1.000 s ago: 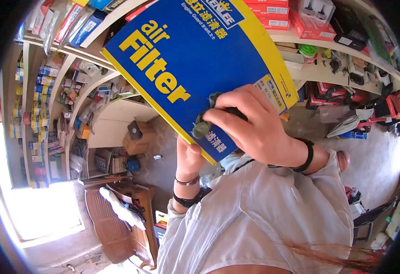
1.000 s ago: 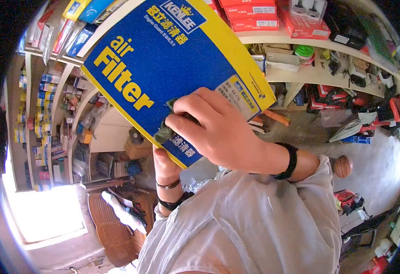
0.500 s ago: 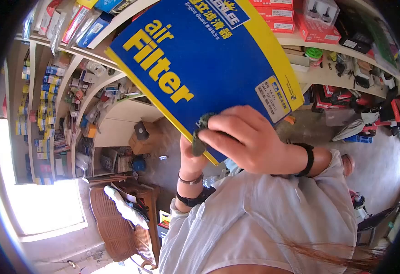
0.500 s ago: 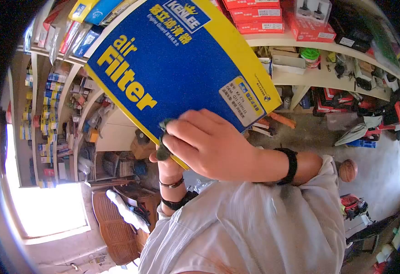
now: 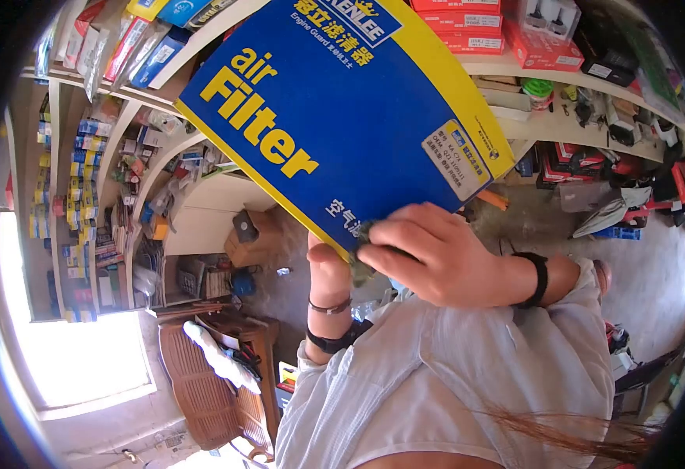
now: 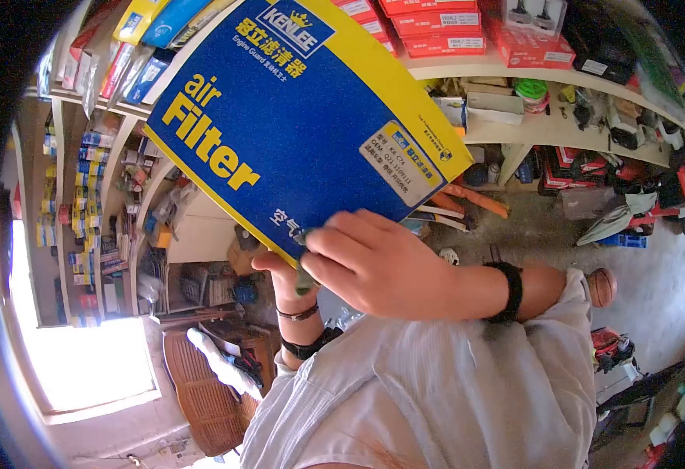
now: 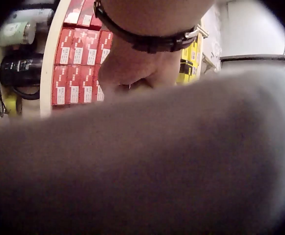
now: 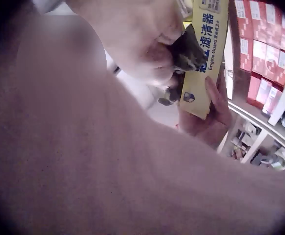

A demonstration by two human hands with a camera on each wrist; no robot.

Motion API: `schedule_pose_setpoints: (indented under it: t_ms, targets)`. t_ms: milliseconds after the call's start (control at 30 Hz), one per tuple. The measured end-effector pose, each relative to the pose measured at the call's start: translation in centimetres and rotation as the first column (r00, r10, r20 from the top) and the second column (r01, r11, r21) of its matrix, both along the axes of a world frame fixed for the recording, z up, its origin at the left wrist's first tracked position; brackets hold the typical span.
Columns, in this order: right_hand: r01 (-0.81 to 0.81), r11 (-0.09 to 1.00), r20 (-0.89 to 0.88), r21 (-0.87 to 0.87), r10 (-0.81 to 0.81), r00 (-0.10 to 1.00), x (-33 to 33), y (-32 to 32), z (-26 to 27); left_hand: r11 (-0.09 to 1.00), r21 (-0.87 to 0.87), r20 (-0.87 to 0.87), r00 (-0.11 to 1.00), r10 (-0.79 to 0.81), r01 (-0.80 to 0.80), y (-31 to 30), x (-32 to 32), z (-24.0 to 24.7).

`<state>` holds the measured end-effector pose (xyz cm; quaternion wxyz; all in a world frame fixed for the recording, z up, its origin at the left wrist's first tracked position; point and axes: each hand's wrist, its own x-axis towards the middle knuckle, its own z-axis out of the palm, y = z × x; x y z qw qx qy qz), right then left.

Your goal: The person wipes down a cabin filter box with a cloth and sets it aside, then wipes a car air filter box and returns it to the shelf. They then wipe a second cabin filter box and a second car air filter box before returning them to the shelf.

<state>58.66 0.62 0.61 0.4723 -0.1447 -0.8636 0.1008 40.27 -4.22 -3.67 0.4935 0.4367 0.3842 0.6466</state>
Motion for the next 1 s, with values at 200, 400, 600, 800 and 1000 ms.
schedule_pose_setpoints:
  t_ms: [200, 400, 600, 800, 1000]
  targets:
    - [-0.165, 0.985, -0.017, -0.041, 0.164, 0.986, 1.5, 0.9, -0.2, 0.987, -0.158, 0.108, 0.994, 0.013, 0.005, -1.1, -0.7, -0.6]
    - [0.091, 0.995, -0.001, -0.029, -0.091, 0.996, 2.7, 1.0, 1.2, 0.989, -0.144, 0.313, 0.950, 0.016, 0.031, -1.2, -0.8, -1.5]
    - [0.050, 0.996, 0.053, -0.068, -0.046, 0.998, 1.5, 0.6, 0.3, 0.989, -0.126, 0.209, 0.977, -0.049, 0.076, -1.3, -0.7, -1.7]
    - [0.120, 0.992, -0.010, -0.025, -0.120, 0.993, -0.2, 1.2, 0.7, 0.999, -0.021, 0.033, 0.999, -0.035, 0.036, -1.1, -0.1, -0.9]
    - [0.007, 0.998, 0.108, -0.062, -0.001, 0.994, 1.1, -0.4, -0.5, 0.997, -0.071, 0.093, 0.995, 0.025, -0.018, -1.5, -1.1, -0.8]
